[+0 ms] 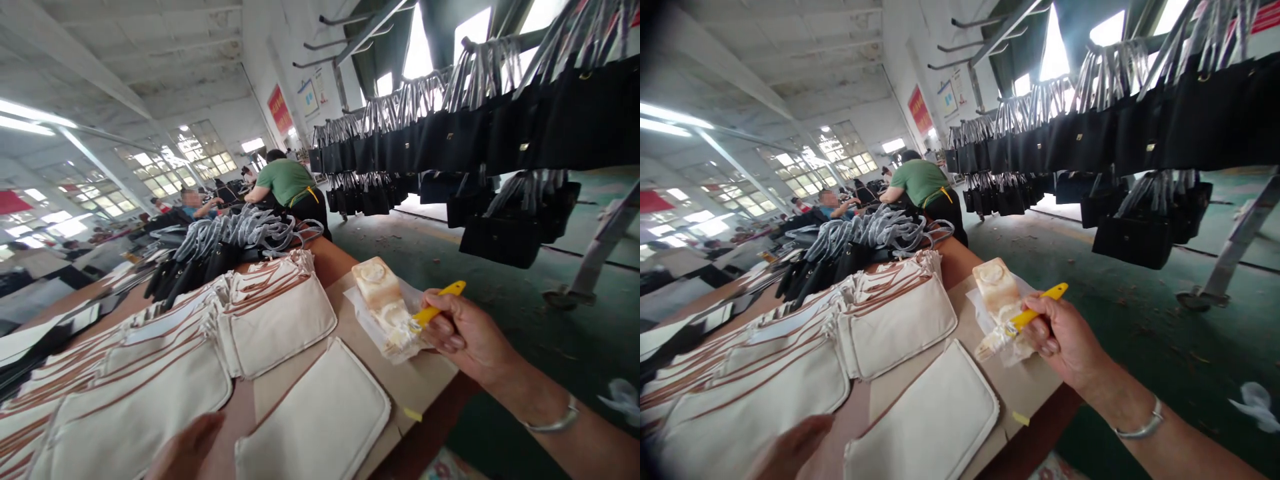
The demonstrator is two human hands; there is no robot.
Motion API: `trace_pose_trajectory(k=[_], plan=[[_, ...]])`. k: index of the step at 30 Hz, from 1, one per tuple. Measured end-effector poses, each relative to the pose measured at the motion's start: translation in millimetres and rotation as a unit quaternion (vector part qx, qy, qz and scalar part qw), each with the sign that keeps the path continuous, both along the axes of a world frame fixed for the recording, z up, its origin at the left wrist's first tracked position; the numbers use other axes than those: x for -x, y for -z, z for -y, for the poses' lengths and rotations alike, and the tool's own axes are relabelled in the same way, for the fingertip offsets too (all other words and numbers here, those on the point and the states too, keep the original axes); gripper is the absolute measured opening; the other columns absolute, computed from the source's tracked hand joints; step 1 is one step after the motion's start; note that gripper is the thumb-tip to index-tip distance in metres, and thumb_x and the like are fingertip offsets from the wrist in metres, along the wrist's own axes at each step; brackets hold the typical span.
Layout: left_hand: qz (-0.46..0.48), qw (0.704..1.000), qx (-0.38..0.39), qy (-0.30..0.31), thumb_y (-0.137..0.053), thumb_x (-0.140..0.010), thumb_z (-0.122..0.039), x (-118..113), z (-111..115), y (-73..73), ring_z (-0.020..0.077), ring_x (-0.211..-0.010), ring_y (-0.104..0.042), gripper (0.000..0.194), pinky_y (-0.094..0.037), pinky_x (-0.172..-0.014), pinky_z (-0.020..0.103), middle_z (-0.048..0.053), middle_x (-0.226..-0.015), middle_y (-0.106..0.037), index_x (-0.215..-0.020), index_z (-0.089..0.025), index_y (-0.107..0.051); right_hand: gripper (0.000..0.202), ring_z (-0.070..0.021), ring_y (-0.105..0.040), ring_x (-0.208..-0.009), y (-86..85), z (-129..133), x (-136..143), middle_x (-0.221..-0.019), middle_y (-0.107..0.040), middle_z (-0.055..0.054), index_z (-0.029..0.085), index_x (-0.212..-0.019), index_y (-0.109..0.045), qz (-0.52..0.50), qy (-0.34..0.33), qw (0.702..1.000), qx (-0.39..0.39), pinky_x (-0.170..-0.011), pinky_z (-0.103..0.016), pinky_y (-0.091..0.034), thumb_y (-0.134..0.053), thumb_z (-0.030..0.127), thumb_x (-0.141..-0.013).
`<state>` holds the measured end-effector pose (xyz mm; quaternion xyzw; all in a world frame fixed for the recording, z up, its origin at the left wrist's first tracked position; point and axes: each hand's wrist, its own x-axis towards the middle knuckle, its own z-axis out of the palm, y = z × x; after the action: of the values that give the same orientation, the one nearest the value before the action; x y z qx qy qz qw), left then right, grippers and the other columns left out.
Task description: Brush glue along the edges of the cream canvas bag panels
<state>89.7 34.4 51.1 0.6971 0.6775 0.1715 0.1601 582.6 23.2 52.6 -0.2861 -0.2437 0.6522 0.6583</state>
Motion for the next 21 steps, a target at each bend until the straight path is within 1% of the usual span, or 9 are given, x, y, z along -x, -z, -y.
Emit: trace_pose_trajectory(k=[1,2,4,7,9,12,16,19,21], plan=[[-0.002,1.000,0.021,0.015,-0.053,-0.076,-0.069,-17.8,-5.6,9.8,0.0257,-0.083,-0.071,0.040,-0.054,-0.077,0.035,-0.004,-0.085,-0.079,-0.080,-0.034,-0.071,0.027,-0.0064,-0.017,-0.034,1.5,-0.3,5.9,-0.039,-0.033,0.008,0.019,-0.059,-0.051,-0.011,-0.003,1.000,0.001,-0.038,-0.024,-0.013,-0.062,0.027,-0.083],[-0.003,0.999,0.028,0.027,-0.055,-0.079,-0.062,-38.2,-12.6,20.5,0.0249,-0.086,-0.071,0.035,-0.053,-0.079,0.033,-0.001,-0.088,-0.078,-0.086,-0.031,-0.071,0.028,-0.0062,-0.017,-0.033,2.6,-0.4,11.7,-0.039,-0.034,0.008,0.019,-0.058,-0.051,-0.018,-0.003,1.000,0.004,-0.037,-0.024,-0.013,-0.063,0.026,-0.083],[-0.002,0.999,0.024,0.045,-0.050,-0.085,-0.050,-81.8,-28.3,42.3,0.0238,-0.094,-0.068,0.035,-0.050,-0.084,0.030,0.005,-0.099,-0.076,-0.098,-0.024,-0.070,0.028,-0.0060,-0.019,-0.033,4.1,0.5,22.4,-0.038,-0.034,0.008,0.019,-0.059,-0.051,-0.020,0.006,1.000,0.008,-0.037,-0.024,-0.013,-0.064,0.025,-0.083],[-0.010,0.997,0.031,0.072,-0.052,-0.085,-0.038,-135.7,-49.6,67.9,0.0207,-0.089,-0.066,0.029,-0.046,-0.079,0.027,0.005,-0.093,-0.073,-0.100,-0.020,-0.069,0.025,-0.0060,-0.020,-0.032,7.4,4.3,32.8,-0.036,-0.033,0.009,0.019,-0.063,-0.053,0.006,0.024,1.000,0.009,-0.037,-0.023,-0.014,-0.066,0.026,-0.084],[-0.019,0.996,0.039,0.082,-0.054,-0.084,-0.034,-156.0,-58.9,77.0,0.0195,-0.084,-0.065,0.024,-0.042,-0.074,0.025,0.004,-0.086,-0.071,-0.093,-0.018,-0.069,0.022,-0.0057,-0.020,-0.032,11.1,7.2,35.4,-0.036,-0.033,0.009,0.019,-0.067,-0.055,0.028,0.038,0.999,0.016,-0.037,-0.022,-0.014,-0.067,0.026,-0.084],[-0.034,0.994,0.056,0.088,-0.054,-0.084,-0.035,-165.5,-64.6,80.1,0.0199,-0.083,-0.064,0.024,-0.039,-0.070,0.025,0.004,-0.084,-0.070,-0.086,-0.017,-0.069,0.016,-0.0053,-0.020,-0.033,17.5,9.0,36.2,-0.037,-0.034,0.010,0.019,-0.075,-0.058,0.051,0.061,0.996,0.031,-0.037,-0.021,-0.013,-0.069,0.028,-0.083],[-0.057,0.992,0.080,0.084,-0.049,-0.086,-0.041,-165.7,-62.3,74.7,0.0218,-0.088,-0.063,0.030,-0.038,-0.071,0.027,0.007,-0.091,-0.070,-0.090,-0.017,-0.067,0.020,-0.0050,-0.020,-0.034,24.7,3.3,40.5,-0.038,-0.035,0.010,0.018,-0.076,-0.057,0.067,0.083,0.994,0.037,-0.038,-0.022,-0.012,-0.073,0.030,-0.079],[-0.077,0.990,0.099,0.068,-0.058,-0.079,-0.041,-171.2,-59.3,71.8,0.0240,-0.091,-0.062,0.027,-0.037,-0.071,0.028,0.008,-0.096,-0.070,-0.094,-0.019,-0.065,0.023,-0.0054,-0.018,-0.036,30.6,-3.7,47.1,-0.040,-0.032,0.011,0.019,-0.075,-0.053,0.092,0.087,0.992,0.022,-0.039,-0.023,-0.011,-0.071,0.032,-0.081],[-0.088,0.988,0.116,0.057,-0.063,-0.073,-0.039,-177.1,-59.5,71.9,0.0250,-0.088,-0.063,0.027,-0.035,-0.068,0.029,0.008,-0.094,-0.071,-0.092,-0.020,-0.065,0.023,-0.0061,-0.018,-0.038,36.1,-7.8,51.1,-0.041,-0.030,0.011,0.019,-0.075,-0.053,0.126,0.087,0.988,0.007,-0.040,-0.023,-0.011,-0.068,0.033,-0.083]])
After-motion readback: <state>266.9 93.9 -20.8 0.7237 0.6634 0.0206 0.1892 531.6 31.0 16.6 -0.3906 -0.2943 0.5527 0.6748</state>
